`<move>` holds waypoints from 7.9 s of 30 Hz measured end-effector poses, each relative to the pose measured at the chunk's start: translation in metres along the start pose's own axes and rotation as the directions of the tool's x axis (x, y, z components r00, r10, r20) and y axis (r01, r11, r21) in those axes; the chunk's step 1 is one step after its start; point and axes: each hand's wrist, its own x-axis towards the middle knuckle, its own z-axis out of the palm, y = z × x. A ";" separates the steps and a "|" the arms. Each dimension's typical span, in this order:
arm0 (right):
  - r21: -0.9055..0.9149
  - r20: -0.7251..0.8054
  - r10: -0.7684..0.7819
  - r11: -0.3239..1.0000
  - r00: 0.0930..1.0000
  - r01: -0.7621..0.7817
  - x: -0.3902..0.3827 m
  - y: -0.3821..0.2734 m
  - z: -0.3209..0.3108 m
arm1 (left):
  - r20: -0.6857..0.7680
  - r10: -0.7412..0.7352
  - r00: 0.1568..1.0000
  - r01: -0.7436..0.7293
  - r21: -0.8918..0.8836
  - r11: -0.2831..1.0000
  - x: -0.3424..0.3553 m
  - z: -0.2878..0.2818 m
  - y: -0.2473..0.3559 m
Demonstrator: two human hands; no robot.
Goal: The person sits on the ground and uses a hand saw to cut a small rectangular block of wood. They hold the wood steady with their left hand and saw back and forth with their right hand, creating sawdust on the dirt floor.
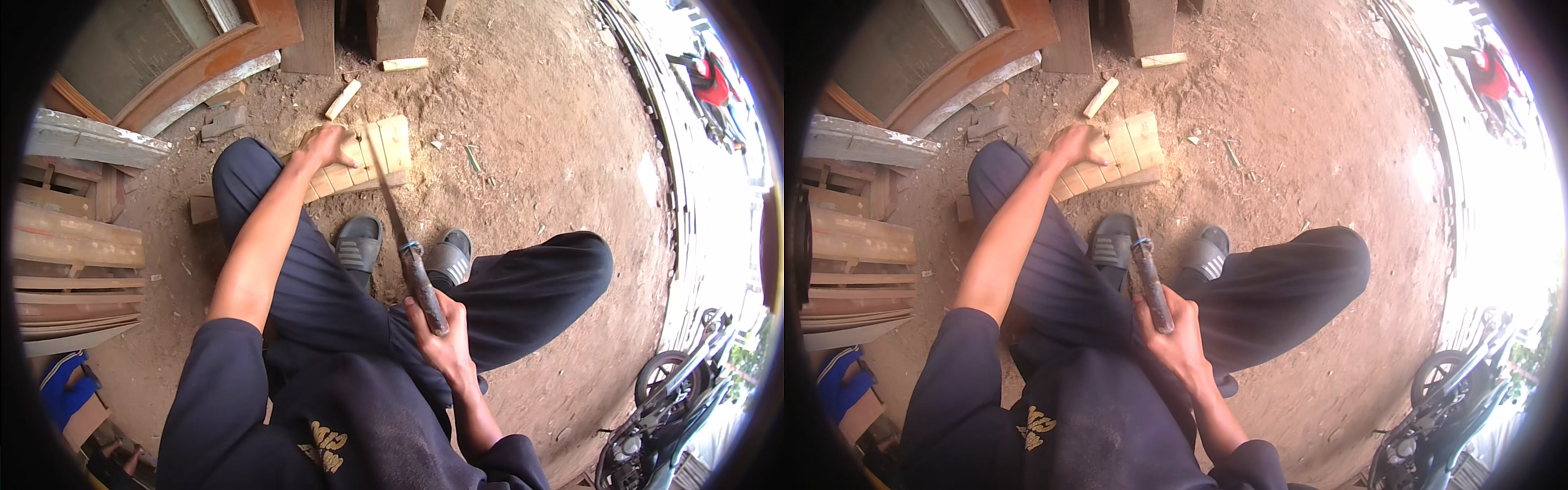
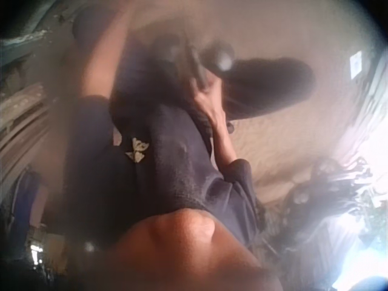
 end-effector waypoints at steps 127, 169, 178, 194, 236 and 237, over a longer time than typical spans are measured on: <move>-0.112 -0.047 0.051 0.992 0.998 -0.056 -0.023 0.003 -0.027 | -0.078 0.139 0.987 -0.132 0.097 0.987 -0.015 0.008 0.049; 0.006 -0.131 0.001 1.000 0.991 0.000 0.005 0.015 0.011 | -0.003 0.093 0.996 -0.093 -0.002 0.996 0.038 -0.006 0.014; -0.003 -0.116 -0.030 1.000 0.993 0.030 0.045 0.030 0.012 | -0.051 -0.011 0.999 0.014 0.049 0.999 0.042 -0.010 0.014; -0.002 -0.100 0.040 0.999 0.994 -0.041 0.113 0.079 0.047 | -0.200 -0.103 0.974 0.121 0.083 0.989 0.083 0.071 -0.009; -0.019 -0.067 0.280 0.959 0.958 -0.282 0.037 0.012 0.010 | -0.174 -0.354 0.919 0.351 -0.049 0.935 0.091 0.076 0.022; -0.028 -0.068 0.287 0.957 0.956 -0.289 0.031 0.010 0.011 | -0.169 -0.353 0.920 0.351 -0.044 0.935 0.090 0.077 0.019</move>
